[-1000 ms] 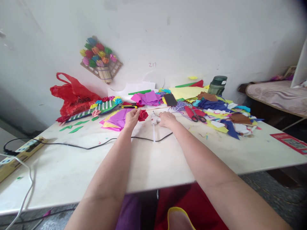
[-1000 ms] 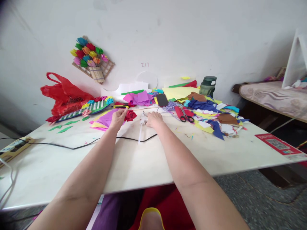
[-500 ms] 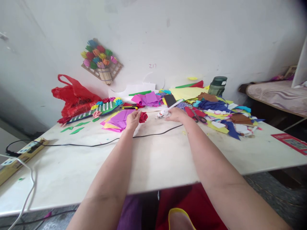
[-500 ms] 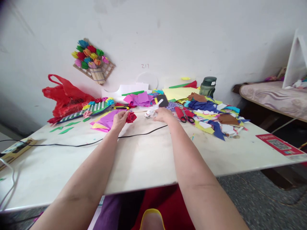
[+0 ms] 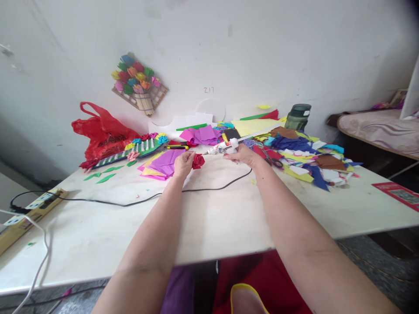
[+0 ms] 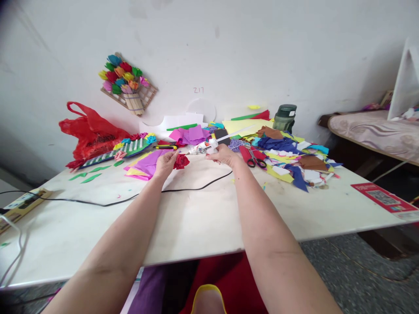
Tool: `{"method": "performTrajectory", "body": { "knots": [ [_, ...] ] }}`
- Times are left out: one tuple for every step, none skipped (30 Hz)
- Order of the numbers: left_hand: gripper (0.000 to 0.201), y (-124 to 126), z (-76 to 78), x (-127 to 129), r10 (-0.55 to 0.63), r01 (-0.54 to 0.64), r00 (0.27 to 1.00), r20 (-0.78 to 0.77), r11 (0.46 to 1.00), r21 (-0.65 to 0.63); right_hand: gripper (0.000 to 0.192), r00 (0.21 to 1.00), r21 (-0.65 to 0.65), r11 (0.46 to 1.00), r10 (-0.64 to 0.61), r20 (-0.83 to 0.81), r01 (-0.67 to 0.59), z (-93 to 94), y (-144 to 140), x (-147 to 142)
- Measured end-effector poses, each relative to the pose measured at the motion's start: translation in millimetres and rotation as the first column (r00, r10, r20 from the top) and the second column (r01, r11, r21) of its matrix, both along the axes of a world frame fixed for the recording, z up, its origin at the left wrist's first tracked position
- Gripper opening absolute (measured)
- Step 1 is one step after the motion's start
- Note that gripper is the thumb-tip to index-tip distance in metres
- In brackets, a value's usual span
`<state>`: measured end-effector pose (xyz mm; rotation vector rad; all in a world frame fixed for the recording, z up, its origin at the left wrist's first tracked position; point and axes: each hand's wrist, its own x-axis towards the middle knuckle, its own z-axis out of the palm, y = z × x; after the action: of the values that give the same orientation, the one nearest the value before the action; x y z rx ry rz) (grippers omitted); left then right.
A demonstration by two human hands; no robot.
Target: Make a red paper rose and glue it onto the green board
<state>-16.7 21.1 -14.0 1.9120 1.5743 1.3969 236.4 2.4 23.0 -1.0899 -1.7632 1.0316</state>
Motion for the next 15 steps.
{"method": "performTrajectory", "body": {
  "knots": [
    [0.032, 1, -1.0, 0, 0.002, -0.002, 1.0, -0.018, 1.0, 0.013, 0.024, 1.0, 0.003, 1.0, -0.018, 0.004, 0.018, -1.4, 1, -2],
    [0.032, 2, -1.9, 0, -0.002, 0.003, 0.999, -0.032, 1.0, 0.021, 0.023, 0.999, 0.007, 0.999, -0.037, 0.011, 0.037, -2.6, 2, -4],
    [0.031, 3, -2.8, 0, -0.015, 0.016, 0.999, -0.037, 1.0, 0.026, 0.023, 0.998, 0.008, 0.999, -0.054, 0.021, 0.054, -3.6, 3, -5],
    [0.031, 4, -3.6, 0, -0.028, 0.029, 0.999, -0.041, 0.999, 0.028, 0.022, 0.997, 0.009, 0.998, -0.066, 0.029, 0.066, -4.3, 4, -6],
    [0.031, 5, -4.1, 0, -0.038, 0.039, 0.998, -0.047, 0.999, 0.027, 0.022, 0.997, 0.01, 0.997, -0.072, 0.033, 0.072, -4.8, 4, -7],
    [0.032, 5, -4.3, 1, -0.045, 0.046, 0.998, -0.053, 0.999, 0.025, 0.021, 0.997, 0.009, 0.997, -0.074, 0.031, 0.073, -5.0, 4, -8],
    [0.032, 6, -4.3, 1, -0.049, 0.051, 0.997, -0.058, 0.998, 0.022, 0.021, 0.997, 0.007, 0.997, -0.073, 0.025, 0.073, -5.0, 4, -9],
    [0.032, 6, -4.2, 1, -0.054, 0.055, 0.997, -0.062, 0.998, 0.02, 0.021, 0.997, 0.005, 0.997, -0.073, 0.017, 0.073, -4.8, 3, -9],
    [0.032, 5, -4.0, 1, -0.056, 0.058, 0.996, -0.064, 0.998, 0.02, 0.021, 0.997, 0.001, 0.997, -0.075, 0.01, 0.075, -4.5, 3, -10],
    [0.033, 5, -3.8, 1, -0.057, 0.059, 0.996, -0.066, 0.998, 0.021, 0.021, 0.997, -0.003, 0.997, -0.081, 0.007, 0.081, -4.1, 2, -10],
    [0.033, 5, -3.7, 2, -0.056, 0.057, 0.996, -0.067, 0.998, 0.022, 0.021, 0.996, -0.01, 0.996, -0.089, 0.012, 0.089, -3.6, 2, -11],
    [0.034, 5, -3.6, 2, -0.055, 0.056, 0.996, -0.069, 0.998, 0.021, 0.021, 0.995, -0.016, 0.995, -0.098, 0.022, 0.098, -3.2, 1, -12],
    [0.034, 5, -3.7, 2, -0.055, 0.056, 0.996, -0.069, 0.998, 0.021, 0.021, 0.994, -0.022, 0.994, -0.105, 0.031, 0.105, -2.8, 1, -12],
    [0.033, 5, -3.7, 2, -0.055, 0.057, 0.996, -0.068, 0.998, 0.02, 0.021, 0.993, -0.025, 0.994, -0.109, 0.037, 0.11, -2.6, 0, -13],
    [0.033, 5, -3.7, 2, -0.056, 0.057, 0.996, -0.066, 0.998, 0.02, 0.022, 0.993, -0.026, 0.993, -0.11, 0.041, 0.111, -2.4, 0, -13]
  ]
}}
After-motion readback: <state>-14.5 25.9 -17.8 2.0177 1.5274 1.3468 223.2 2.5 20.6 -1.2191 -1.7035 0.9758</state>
